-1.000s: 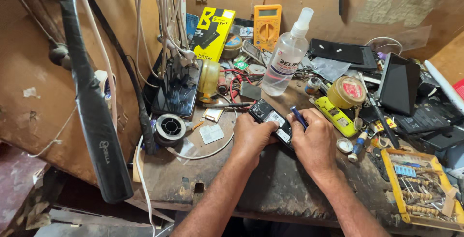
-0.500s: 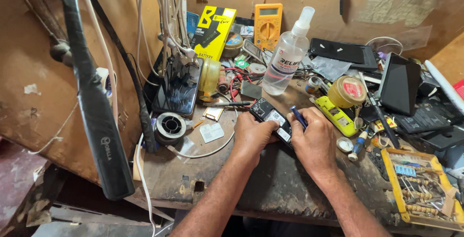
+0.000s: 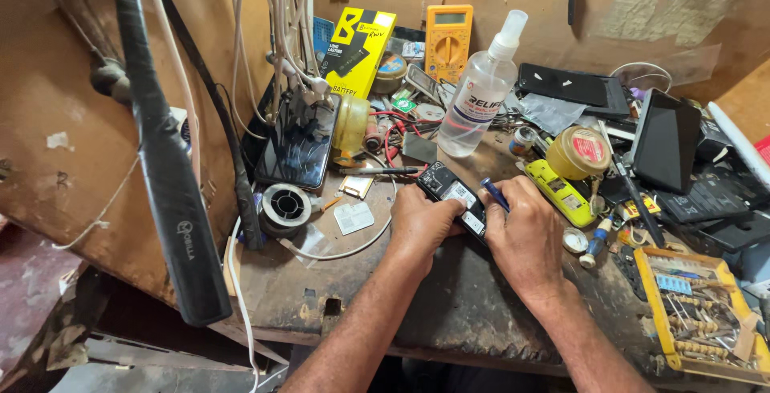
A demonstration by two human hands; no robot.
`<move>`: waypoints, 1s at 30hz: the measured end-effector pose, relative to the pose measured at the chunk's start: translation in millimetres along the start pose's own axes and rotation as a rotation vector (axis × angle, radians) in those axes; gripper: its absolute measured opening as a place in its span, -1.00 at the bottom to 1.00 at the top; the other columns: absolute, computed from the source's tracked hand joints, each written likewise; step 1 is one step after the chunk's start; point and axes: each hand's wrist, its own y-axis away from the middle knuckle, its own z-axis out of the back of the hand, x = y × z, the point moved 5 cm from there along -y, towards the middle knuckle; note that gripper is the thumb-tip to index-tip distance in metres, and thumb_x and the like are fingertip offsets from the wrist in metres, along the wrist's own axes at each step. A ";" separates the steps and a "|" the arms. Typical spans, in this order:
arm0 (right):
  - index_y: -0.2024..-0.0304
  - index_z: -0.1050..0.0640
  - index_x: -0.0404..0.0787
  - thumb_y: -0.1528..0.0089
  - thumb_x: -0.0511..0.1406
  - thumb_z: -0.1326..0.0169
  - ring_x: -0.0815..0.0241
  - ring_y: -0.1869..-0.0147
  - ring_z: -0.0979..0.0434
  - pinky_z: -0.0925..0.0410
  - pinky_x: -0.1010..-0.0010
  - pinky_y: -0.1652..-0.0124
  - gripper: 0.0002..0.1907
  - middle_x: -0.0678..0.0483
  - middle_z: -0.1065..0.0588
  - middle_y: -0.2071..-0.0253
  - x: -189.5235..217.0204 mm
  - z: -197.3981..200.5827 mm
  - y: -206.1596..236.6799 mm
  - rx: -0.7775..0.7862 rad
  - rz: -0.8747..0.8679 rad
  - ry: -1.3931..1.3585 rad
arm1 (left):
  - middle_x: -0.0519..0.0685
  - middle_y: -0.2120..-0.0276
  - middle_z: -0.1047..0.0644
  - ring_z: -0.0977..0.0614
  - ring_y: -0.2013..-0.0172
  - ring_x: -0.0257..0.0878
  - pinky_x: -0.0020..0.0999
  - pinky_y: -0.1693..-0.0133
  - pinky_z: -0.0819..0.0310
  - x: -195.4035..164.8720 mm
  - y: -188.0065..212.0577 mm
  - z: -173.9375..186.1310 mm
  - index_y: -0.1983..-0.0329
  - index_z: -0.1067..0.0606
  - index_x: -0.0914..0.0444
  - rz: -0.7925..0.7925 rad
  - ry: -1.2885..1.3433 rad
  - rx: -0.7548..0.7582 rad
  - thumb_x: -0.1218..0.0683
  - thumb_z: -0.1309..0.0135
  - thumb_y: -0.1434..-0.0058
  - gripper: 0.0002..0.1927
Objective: The person uses a small screwdriver to pry and separate the back cover of a black electronic device on a cluttered workbench. They repeatedly lift and adjust the cover while holding the device steady with the other hand.
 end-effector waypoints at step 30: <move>0.28 -0.66 -0.35 -0.20 -0.23 -0.24 0.31 0.37 -0.57 -0.41 0.38 0.30 -0.74 0.03 -0.62 0.41 -53.4 -23.5 -10.4 0.137 -0.234 -0.297 | 0.04 0.39 -0.64 -0.71 0.43 -0.21 -0.30 0.42 -0.72 2.1 -1.5 0.5 0.36 -0.55 0.43 0.000 -0.021 -0.003 0.28 -0.23 0.00 -0.85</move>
